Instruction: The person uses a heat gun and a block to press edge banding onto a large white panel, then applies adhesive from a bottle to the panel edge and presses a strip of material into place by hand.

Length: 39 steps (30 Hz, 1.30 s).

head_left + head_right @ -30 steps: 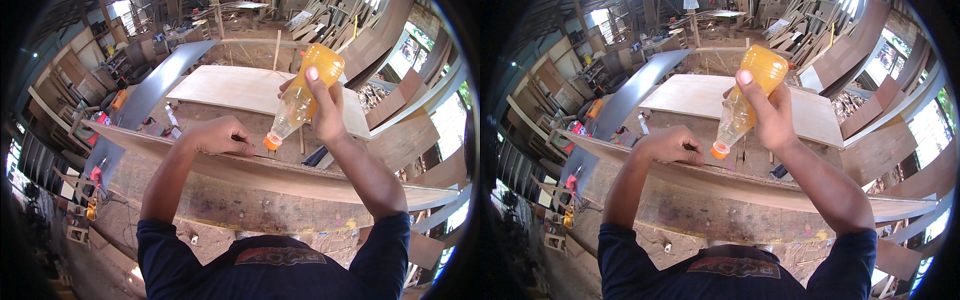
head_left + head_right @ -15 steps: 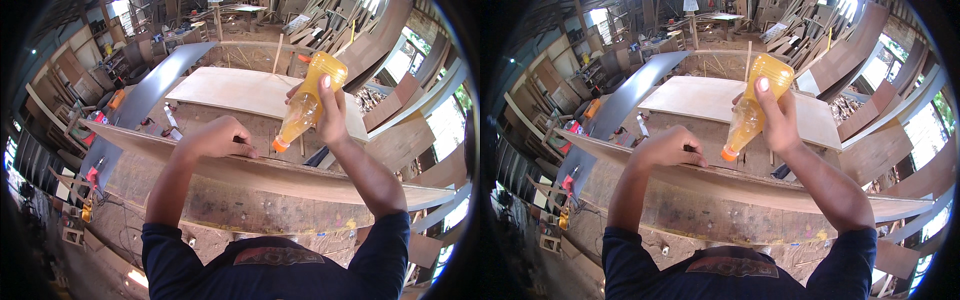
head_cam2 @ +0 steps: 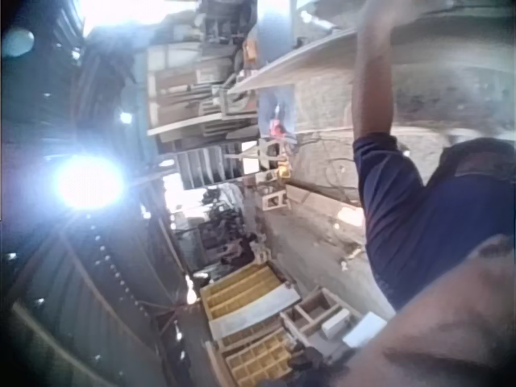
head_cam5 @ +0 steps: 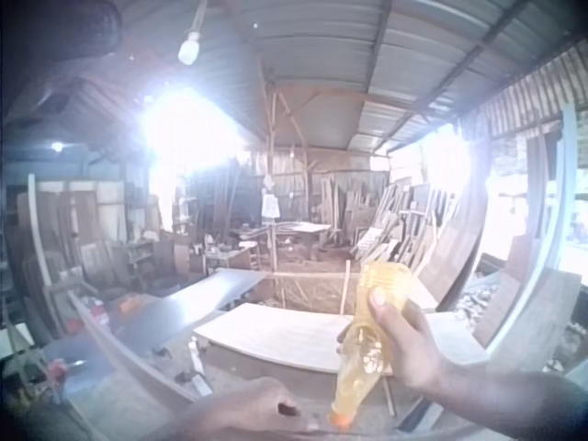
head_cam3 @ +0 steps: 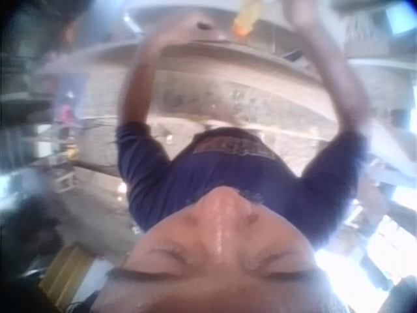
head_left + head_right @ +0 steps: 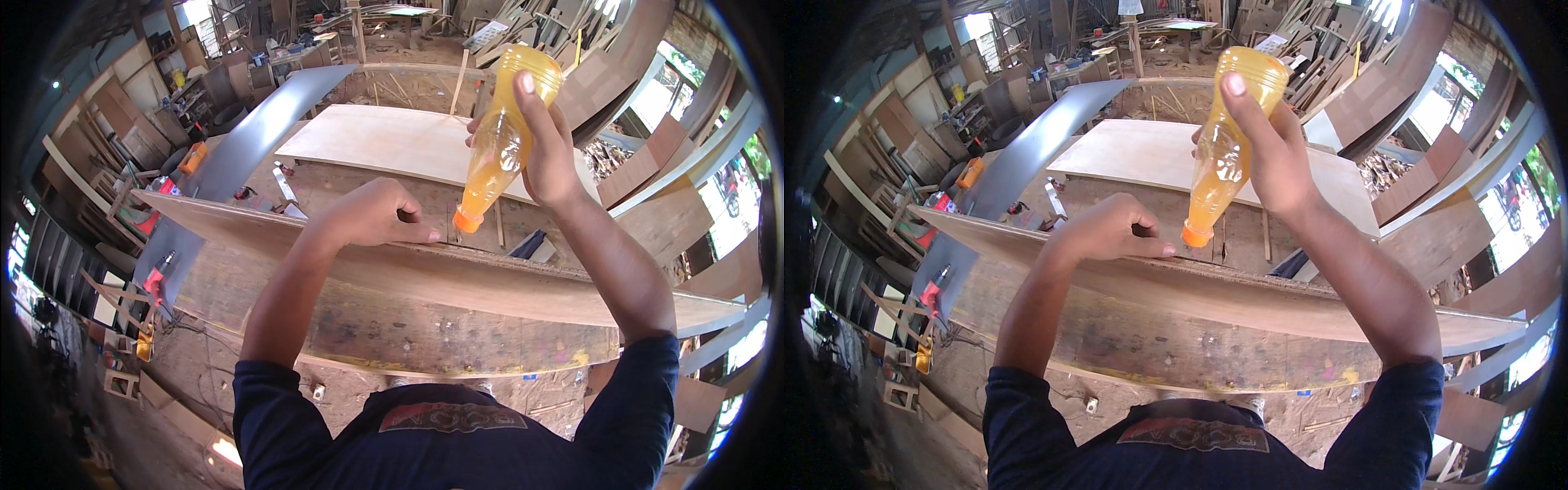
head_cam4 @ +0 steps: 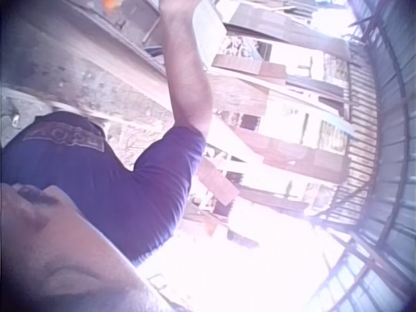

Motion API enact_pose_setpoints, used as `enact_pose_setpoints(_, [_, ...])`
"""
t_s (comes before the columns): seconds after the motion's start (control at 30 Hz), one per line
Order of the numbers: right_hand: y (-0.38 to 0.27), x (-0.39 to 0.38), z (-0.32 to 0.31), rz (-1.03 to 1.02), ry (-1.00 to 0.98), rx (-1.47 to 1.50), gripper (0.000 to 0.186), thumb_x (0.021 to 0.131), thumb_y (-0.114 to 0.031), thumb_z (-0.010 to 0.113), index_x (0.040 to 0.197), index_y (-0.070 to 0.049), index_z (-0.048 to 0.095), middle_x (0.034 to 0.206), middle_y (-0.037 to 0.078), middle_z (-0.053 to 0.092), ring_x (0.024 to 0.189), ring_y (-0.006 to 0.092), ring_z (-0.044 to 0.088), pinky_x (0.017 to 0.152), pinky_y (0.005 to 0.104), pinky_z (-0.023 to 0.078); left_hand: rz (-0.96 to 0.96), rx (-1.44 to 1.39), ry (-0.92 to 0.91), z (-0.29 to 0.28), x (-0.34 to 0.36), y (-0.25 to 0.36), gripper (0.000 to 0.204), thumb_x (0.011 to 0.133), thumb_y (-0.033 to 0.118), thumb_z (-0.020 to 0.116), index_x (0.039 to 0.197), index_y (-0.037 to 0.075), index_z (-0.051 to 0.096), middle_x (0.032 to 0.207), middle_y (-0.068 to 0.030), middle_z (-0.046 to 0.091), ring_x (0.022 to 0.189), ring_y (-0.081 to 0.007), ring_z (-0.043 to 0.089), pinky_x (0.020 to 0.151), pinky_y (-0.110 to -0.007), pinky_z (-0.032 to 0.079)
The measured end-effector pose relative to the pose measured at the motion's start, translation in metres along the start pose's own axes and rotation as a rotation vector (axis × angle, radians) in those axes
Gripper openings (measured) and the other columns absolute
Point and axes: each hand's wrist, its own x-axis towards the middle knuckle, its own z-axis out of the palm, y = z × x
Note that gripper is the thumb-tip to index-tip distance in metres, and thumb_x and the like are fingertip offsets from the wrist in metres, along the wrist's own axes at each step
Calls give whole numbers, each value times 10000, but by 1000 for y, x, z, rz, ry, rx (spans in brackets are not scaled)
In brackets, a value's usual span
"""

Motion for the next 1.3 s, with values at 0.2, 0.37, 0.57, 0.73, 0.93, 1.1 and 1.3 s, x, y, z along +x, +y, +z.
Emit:
enact_pose_setpoints(0.2, [7,-1,14,42,11,10,695,1080,-640,540,1295,20,563,920,176,727,828,252,747,761,384,609,77,-25,26,0,4,-6,450,923,426,869,854,-12,790,704,-133,701,638,-164,615,641,-360,481])
enact_pose_setpoints(0.37, [22,3,-2,52,85,108,711,1083,-668,503,1300,6,566,915,176,720,838,268,748,788,405,605,161,-48,39,-2,16,-8,503,922,467,868,818,-13,762,688,-113,676,646,-167,589,642,-363,465])
enact_pose_setpoints(0.57, [27,1,-7,33,104,94,694,1096,-657,480,1285,4,573,944,179,712,882,280,742,803,416,601,139,-18,-6,-1,26,-8,587,923,509,860,745,-22,686,644,-94,596,625,-168,525,624,-368,429])
enact_pose_setpoints(0.73, [29,-1,-7,26,83,56,675,1099,-648,478,1266,-2,581,948,179,712,896,279,745,817,426,609,81,13,-15,-2,26,-5,599,925,511,853,764,-45,700,623,-123,576,591,-165,499,584,-372,409])
enact_pose_setpoints(0.93, [28,-5,-5,5,80,30,664,1100,-644,477,1244,-6,586,948,184,719,875,280,751,802,421,616,50,15,18,1,19,-3,580,934,499,847,785,-48,724,622,-132,594,585,-145,497,578,-368,413])
enact_pose_setpoints(1.1, [23,-6,-3,-7,111,36,665,1104,-644,460,1236,-6,591,940,188,723,860,277,758,790,412,619,75,21,36,1,14,0,574,929,526,844,820,-34,778,620,-160,638,553,-182,532,559,-390,442])
enact_pose_setpoints(1.3, [25,-10,-1,-33,72,14,672,1102,-651,454,1234,-7,593,954,195,729,871,277,764,785,409,620,87,3,61,3,9,0,574,923,520,848,826,-40,775,623,-167,640,555,-191,541,564,-389,449])
